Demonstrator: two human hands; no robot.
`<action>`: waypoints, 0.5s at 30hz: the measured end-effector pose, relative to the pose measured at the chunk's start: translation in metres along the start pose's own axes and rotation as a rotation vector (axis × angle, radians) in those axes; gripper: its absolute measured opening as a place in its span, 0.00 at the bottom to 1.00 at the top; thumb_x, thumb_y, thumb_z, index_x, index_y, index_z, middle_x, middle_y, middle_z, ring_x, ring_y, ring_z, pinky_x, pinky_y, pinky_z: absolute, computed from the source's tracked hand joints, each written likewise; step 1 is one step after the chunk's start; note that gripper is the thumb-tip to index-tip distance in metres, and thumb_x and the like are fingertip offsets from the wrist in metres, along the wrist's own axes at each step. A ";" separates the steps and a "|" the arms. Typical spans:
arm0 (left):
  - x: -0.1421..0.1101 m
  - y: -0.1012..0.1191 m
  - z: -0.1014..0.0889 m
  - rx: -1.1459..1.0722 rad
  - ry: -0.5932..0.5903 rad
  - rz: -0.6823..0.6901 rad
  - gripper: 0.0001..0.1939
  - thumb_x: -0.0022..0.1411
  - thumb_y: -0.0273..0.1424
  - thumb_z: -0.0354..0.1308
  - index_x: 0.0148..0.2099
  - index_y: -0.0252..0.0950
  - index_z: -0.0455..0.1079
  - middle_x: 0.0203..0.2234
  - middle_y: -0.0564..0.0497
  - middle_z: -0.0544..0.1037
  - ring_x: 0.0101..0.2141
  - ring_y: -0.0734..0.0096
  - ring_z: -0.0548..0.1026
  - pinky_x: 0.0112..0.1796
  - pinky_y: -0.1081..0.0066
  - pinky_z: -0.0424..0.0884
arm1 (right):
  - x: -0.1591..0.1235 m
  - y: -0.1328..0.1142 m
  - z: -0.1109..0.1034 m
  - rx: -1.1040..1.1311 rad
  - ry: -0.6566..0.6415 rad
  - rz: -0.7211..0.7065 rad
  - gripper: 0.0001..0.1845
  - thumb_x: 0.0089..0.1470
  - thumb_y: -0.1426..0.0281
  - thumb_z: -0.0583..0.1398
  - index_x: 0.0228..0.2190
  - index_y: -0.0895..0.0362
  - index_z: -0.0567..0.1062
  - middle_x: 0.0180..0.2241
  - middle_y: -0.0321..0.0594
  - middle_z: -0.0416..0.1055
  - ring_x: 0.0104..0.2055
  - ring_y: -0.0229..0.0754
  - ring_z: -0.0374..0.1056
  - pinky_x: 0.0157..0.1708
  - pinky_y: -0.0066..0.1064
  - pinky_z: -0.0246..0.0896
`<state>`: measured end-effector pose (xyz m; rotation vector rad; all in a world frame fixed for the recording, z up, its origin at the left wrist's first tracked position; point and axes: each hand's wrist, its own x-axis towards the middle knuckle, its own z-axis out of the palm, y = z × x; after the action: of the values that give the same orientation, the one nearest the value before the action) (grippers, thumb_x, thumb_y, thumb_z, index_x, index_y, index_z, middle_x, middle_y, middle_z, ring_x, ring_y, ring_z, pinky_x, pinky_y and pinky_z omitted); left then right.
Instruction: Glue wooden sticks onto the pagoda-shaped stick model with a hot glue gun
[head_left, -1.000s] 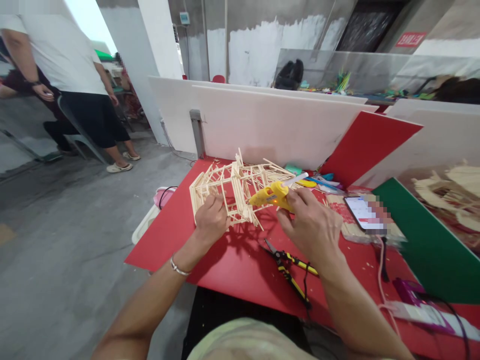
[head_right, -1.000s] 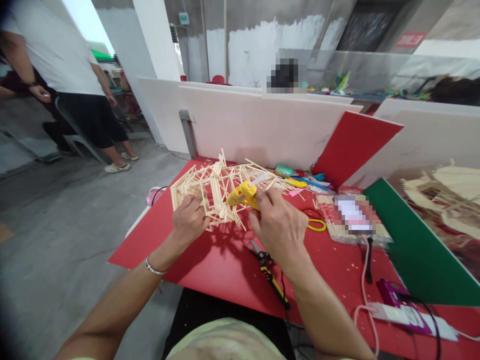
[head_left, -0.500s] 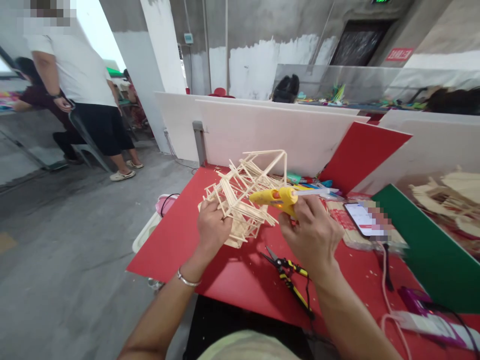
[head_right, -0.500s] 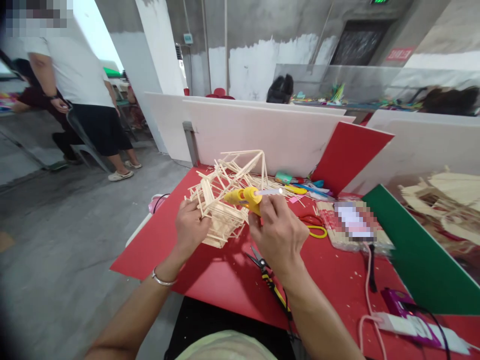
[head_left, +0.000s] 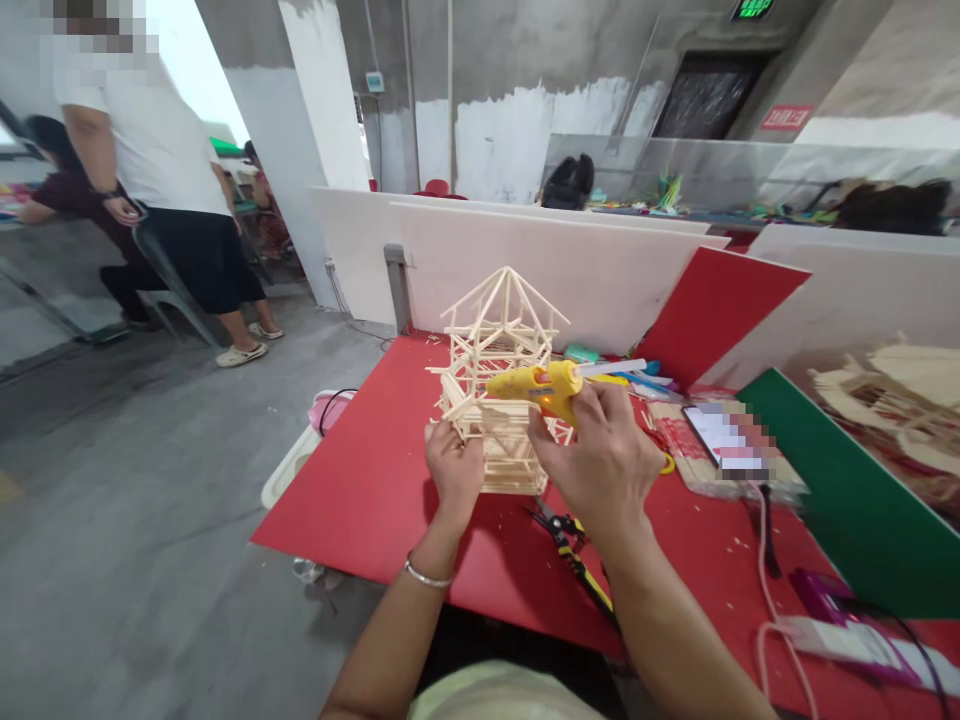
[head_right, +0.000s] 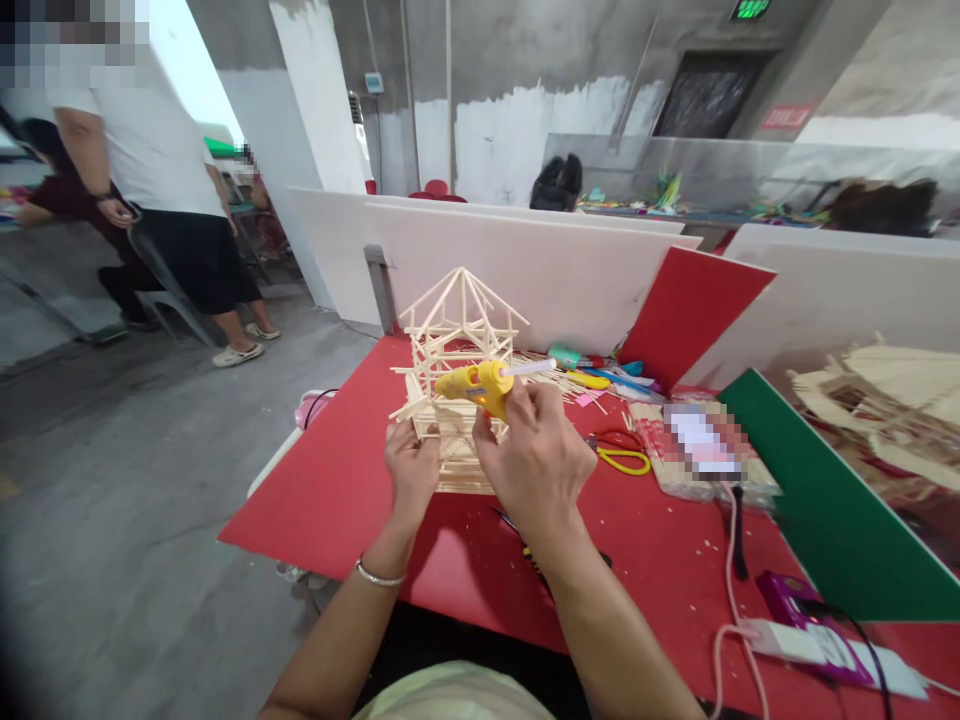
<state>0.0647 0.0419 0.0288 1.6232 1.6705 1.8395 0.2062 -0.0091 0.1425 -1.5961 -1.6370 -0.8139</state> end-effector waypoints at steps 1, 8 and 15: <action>-0.001 0.000 0.001 0.005 -0.002 -0.013 0.13 0.64 0.30 0.57 0.26 0.40 0.71 0.23 0.52 0.74 0.32 0.65 0.71 0.38 0.61 0.69 | 0.000 -0.001 0.000 -0.012 0.010 -0.006 0.19 0.56 0.62 0.60 0.48 0.55 0.75 0.38 0.41 0.72 0.28 0.35 0.61 0.24 0.30 0.43; -0.010 -0.006 0.009 0.062 -0.005 -0.018 0.12 0.69 0.33 0.54 0.37 0.41 0.78 0.31 0.49 0.78 0.36 0.62 0.74 0.39 0.60 0.71 | 0.000 -0.009 -0.001 -0.003 0.010 -0.032 0.18 0.57 0.62 0.61 0.48 0.53 0.75 0.39 0.40 0.72 0.27 0.34 0.61 0.24 0.30 0.42; -0.013 -0.014 0.012 0.060 -0.005 0.020 0.13 0.70 0.35 0.54 0.36 0.42 0.78 0.28 0.50 0.77 0.33 0.64 0.74 0.35 0.63 0.70 | -0.001 -0.012 0.004 0.007 -0.036 -0.047 0.18 0.59 0.65 0.59 0.50 0.53 0.75 0.40 0.39 0.72 0.27 0.33 0.58 0.24 0.30 0.41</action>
<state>0.0724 0.0450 0.0081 1.6718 1.7299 1.8095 0.1941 -0.0067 0.1403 -1.5811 -1.7070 -0.8068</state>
